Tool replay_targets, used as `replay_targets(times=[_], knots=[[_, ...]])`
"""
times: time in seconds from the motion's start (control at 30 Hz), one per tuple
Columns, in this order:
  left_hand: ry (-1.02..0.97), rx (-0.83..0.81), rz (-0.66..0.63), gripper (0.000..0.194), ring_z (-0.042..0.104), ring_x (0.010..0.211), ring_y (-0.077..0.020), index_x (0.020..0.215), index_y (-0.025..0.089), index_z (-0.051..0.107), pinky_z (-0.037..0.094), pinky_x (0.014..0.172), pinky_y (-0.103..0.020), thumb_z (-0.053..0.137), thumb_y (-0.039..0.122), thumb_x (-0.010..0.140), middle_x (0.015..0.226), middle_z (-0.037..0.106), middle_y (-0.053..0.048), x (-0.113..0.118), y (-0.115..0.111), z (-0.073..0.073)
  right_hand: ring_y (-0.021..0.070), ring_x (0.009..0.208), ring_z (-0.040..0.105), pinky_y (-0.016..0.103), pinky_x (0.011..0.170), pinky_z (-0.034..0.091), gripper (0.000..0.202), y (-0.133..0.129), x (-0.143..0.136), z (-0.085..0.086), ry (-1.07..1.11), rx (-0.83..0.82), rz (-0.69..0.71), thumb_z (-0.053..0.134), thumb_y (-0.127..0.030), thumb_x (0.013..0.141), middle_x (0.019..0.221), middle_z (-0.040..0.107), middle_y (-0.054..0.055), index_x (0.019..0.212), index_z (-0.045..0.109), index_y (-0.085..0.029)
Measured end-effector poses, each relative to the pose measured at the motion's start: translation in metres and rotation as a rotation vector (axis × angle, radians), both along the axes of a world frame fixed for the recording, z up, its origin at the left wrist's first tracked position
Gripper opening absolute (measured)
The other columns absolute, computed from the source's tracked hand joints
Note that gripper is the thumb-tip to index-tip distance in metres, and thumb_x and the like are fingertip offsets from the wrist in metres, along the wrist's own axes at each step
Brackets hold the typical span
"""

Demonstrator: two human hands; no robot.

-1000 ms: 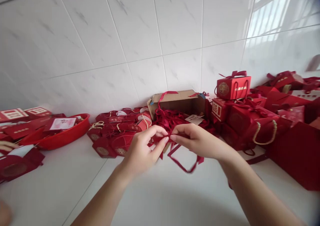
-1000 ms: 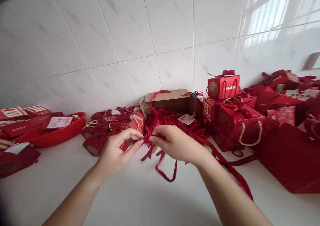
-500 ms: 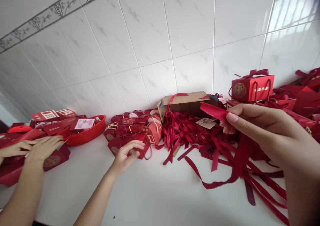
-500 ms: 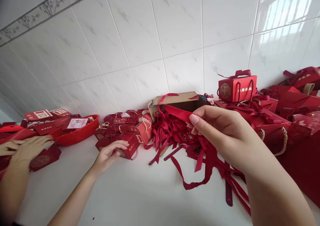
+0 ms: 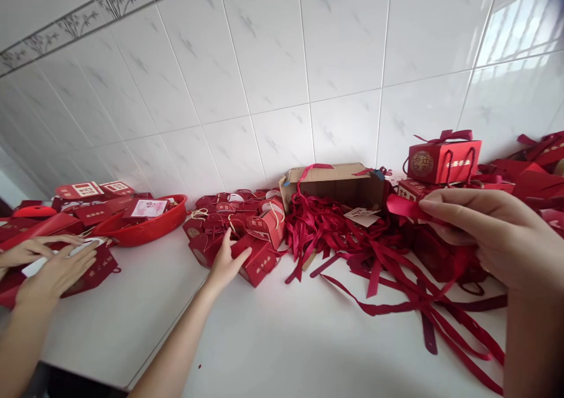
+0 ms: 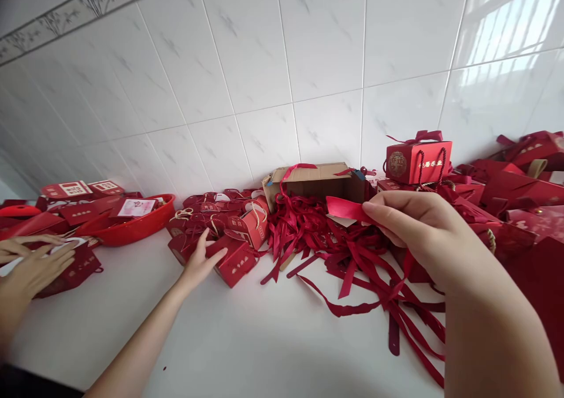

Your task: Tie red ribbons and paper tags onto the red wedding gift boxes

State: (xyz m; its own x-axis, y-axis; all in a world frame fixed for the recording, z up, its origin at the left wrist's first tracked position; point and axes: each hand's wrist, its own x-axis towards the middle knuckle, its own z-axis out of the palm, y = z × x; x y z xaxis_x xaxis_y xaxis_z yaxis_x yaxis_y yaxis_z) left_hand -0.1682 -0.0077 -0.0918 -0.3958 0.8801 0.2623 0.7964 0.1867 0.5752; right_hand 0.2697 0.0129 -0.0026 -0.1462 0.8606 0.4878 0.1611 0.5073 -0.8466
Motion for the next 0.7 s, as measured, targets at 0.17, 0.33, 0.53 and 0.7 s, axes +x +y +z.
replay_targets(times=[0.17, 0.33, 0.53, 0.7], knots=[[-0.071, -0.122, -0.360, 0.080, 0.039, 0.138, -0.0234, 0.150, 0.024, 0.015, 0.037, 0.109, -0.037, 0.055, 0.050, 0.086, 0.147, 0.043, -0.013, 0.044, -0.024, 0.001, 0.0073, 0.043, 0.024, 0.024, 0.040, 0.015, 0.044, 0.002, -0.014, 0.009, -0.260, -0.227, 0.135, 0.062, -0.059, 0.078, 0.051, 0.031, -0.005, 0.061, 0.052, -0.020], [-0.079, -0.298, -0.720, 0.077, 0.021, 0.146, -0.0267, 0.150, 0.027, 0.016, 0.022, 0.118, -0.045, 0.055, 0.048, 0.087, 0.159, 0.021, -0.010, 0.087, -0.019, 0.015, 0.0081, 0.047, 0.026, 0.025, 0.046, 0.021, 0.042, 0.022, -0.050, -0.005, -0.631, -0.305, 0.380, 0.057, -0.051, 0.081, 0.052, 0.032, -0.005, 0.055, 0.047, -0.018], [-0.014, -0.456, -0.830, 0.077, 0.038, 0.137, -0.0336, 0.144, 0.032, 0.036, 0.039, 0.108, -0.046, 0.068, 0.049, 0.076, 0.152, 0.038, -0.009, 0.105, 0.005, 0.049, 0.0082, 0.047, 0.022, 0.027, 0.047, 0.018, 0.036, 0.042, -0.070, -0.027, -0.686, -0.379, 0.425, 0.056, -0.038, 0.075, 0.049, 0.026, -0.006, 0.051, 0.038, -0.019], [0.023, -0.502, -0.929, 0.076, 0.048, 0.131, -0.0306, 0.142, 0.030, 0.040, 0.042, 0.104, -0.040, 0.070, 0.048, 0.075, 0.145, 0.049, -0.006, 0.123, 0.018, 0.064, 0.0079, 0.046, 0.022, 0.027, 0.047, 0.017, 0.034, 0.043, -0.068, -0.025, -0.686, -0.399, 0.419, 0.055, -0.034, 0.073, 0.047, 0.027, -0.006, 0.049, 0.036, -0.019]])
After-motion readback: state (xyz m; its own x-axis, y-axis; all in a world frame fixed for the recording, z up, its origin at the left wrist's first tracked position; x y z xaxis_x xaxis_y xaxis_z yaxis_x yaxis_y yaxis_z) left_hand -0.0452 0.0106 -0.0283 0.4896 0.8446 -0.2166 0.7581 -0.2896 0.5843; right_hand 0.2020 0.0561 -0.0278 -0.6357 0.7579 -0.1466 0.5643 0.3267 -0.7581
